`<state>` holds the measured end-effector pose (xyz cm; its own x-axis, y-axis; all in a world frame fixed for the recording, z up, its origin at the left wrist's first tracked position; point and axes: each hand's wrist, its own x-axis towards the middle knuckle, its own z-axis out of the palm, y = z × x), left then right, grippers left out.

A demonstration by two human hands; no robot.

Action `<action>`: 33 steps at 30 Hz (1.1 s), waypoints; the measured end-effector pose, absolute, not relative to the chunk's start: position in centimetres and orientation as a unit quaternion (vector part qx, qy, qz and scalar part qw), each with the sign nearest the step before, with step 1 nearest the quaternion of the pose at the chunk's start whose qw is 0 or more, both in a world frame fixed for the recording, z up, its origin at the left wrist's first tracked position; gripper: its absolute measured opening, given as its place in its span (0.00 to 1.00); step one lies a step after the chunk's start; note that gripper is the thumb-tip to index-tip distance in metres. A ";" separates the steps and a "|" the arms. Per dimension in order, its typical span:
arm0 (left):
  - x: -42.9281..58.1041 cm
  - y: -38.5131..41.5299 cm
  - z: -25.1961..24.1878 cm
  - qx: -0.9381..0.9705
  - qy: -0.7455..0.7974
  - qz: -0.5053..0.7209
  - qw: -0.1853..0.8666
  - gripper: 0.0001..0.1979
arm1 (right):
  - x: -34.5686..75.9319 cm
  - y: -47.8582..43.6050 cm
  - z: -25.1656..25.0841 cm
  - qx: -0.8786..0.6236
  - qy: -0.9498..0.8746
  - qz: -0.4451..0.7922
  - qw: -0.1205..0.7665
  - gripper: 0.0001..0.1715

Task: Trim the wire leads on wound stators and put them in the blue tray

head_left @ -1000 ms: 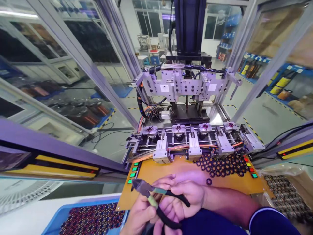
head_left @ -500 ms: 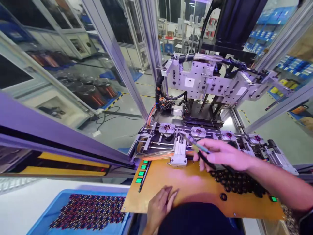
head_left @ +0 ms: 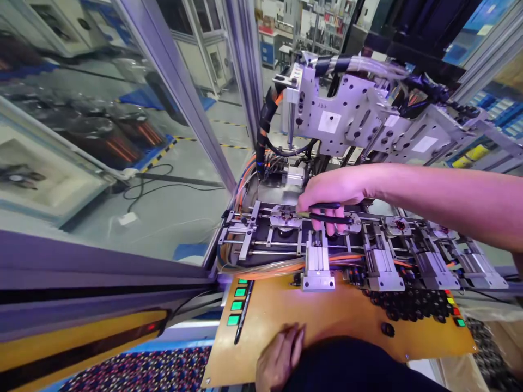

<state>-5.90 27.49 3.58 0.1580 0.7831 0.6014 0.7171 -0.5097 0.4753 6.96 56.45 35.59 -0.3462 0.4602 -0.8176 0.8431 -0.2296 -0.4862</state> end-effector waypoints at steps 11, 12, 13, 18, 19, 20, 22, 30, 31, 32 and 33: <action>-5.2 26.9 3.9 0.724 0.542 0.421 0.066 0.13 | 5.0 56.3 35.7 0.582 0.598 -0.505 0.220 0.21; -5.1 26.8 3.9 0.720 0.547 0.421 0.067 0.13 | 5.0 56.3 35.7 0.582 0.597 -0.506 0.220 0.21; -5.0 26.8 3.9 0.716 0.553 0.421 0.068 0.13 | 4.9 56.3 35.7 0.583 0.596 -0.508 0.217 0.20; -4.6 26.5 3.8 0.709 0.563 0.418 0.071 0.13 | 4.8 56.5 35.5 0.601 0.580 -0.514 0.194 0.18; -4.6 26.5 3.8 0.709 0.564 0.418 0.070 0.13 | 4.8 56.5 35.4 0.599 0.580 -0.516 0.198 0.18; -4.6 26.6 3.8 0.708 0.565 0.418 0.070 0.13 | 4.7 56.5 35.3 0.593 0.583 -0.518 0.203 0.18; -4.7 26.6 3.7 0.708 0.565 0.418 0.068 0.13 | 4.7 56.2 35.2 0.577 0.597 -0.518 0.206 0.18; -4.9 26.9 3.8 0.719 0.556 0.412 0.068 0.10 | 6.8 54.5 39.5 0.506 0.669 -0.536 0.094 0.16; -5.0 26.9 3.8 0.721 0.553 0.411 0.069 0.10 | 7.6 54.6 40.1 0.521 0.659 -0.534 0.102 0.16; -5.1 26.9 3.8 0.724 0.550 0.411 0.071 0.10 | 8.5 54.7 40.4 0.543 0.643 -0.527 0.116 0.16; -5.2 26.9 3.8 0.726 0.545 0.412 0.074 0.10 | 9.6 54.8 40.6 0.568 0.625 -0.520 0.128 0.17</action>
<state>-5.18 26.88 3.82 0.0654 0.8525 0.5187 0.7311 -0.3947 0.5565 9.57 54.80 40.57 -0.3227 0.5757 -0.7513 0.8431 -0.1859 -0.5046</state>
